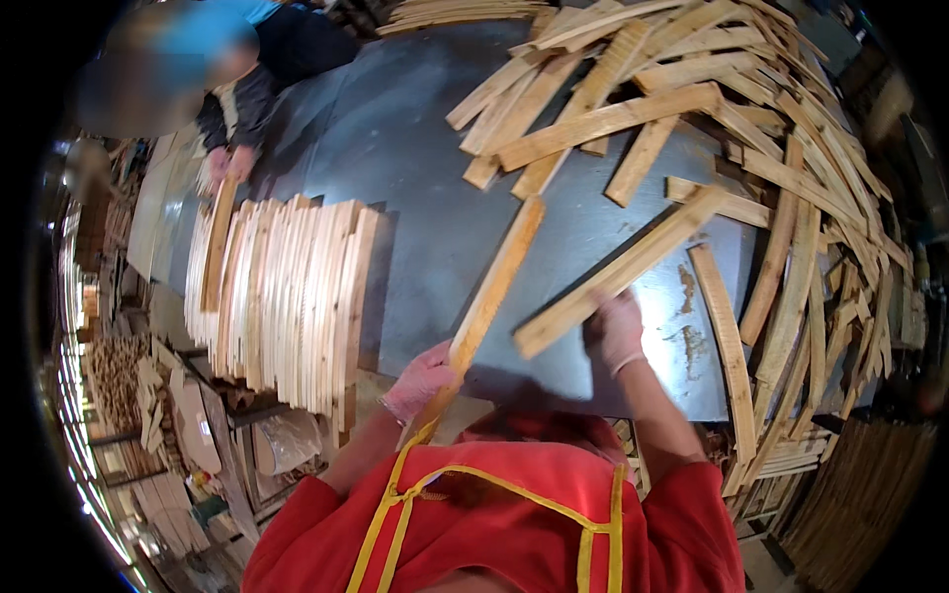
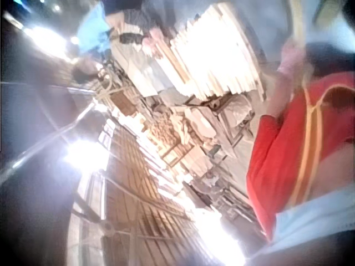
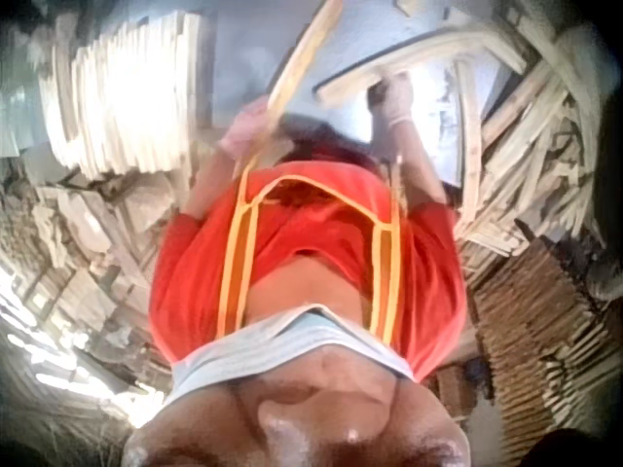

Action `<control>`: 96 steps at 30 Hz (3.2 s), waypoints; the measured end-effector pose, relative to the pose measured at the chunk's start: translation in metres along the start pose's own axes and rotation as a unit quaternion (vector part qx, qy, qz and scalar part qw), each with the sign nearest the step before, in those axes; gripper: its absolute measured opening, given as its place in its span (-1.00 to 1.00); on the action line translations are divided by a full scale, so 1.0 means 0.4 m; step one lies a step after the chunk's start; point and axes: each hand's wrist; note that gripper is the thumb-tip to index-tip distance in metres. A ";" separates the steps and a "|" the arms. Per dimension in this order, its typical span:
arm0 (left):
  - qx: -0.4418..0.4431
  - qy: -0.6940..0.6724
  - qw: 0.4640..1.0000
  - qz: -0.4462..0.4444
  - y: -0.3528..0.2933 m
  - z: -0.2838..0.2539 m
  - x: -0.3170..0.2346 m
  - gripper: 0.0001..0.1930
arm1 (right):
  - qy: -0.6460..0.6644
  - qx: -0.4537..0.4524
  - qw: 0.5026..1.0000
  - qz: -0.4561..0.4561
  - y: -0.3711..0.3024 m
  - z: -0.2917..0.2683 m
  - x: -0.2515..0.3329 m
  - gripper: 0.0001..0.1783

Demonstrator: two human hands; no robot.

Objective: The person sorts and stacks thin wooden planks on a metal table. They pick up individual planks from a disorganized pile, align them, and place them into a neat stack. The person wears pink gloves and a red shirt with yellow straps. Another person is visible in the background working with similar materials.

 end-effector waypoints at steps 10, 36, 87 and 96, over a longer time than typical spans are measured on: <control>-0.167 0.395 0.897 0.106 0.068 -0.045 0.144 -0.11 | -0.117 0.180 0.957 0.193 -0.196 0.294 -0.386 -0.64; -0.117 -0.424 0.882 0.169 -0.116 -0.346 0.276 -0.49 | -0.339 0.377 0.826 0.245 -0.113 0.803 -0.543 -0.28; -0.442 0.333 0.832 -0.033 -0.055 -0.643 0.283 -0.28 | -0.321 0.316 0.886 0.106 -0.119 0.589 -0.365 -0.21; -0.426 0.565 0.692 0.140 0.003 -0.465 0.273 -0.10 | -0.532 -0.120 0.817 -0.184 -0.201 -0.014 -0.045 -0.20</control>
Point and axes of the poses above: each hand's wrist, its own y-axis towards the middle knuckle, its own z-axis out of the palm, x = y × z, and after that the axes turned 9 degrees about y, right-handed
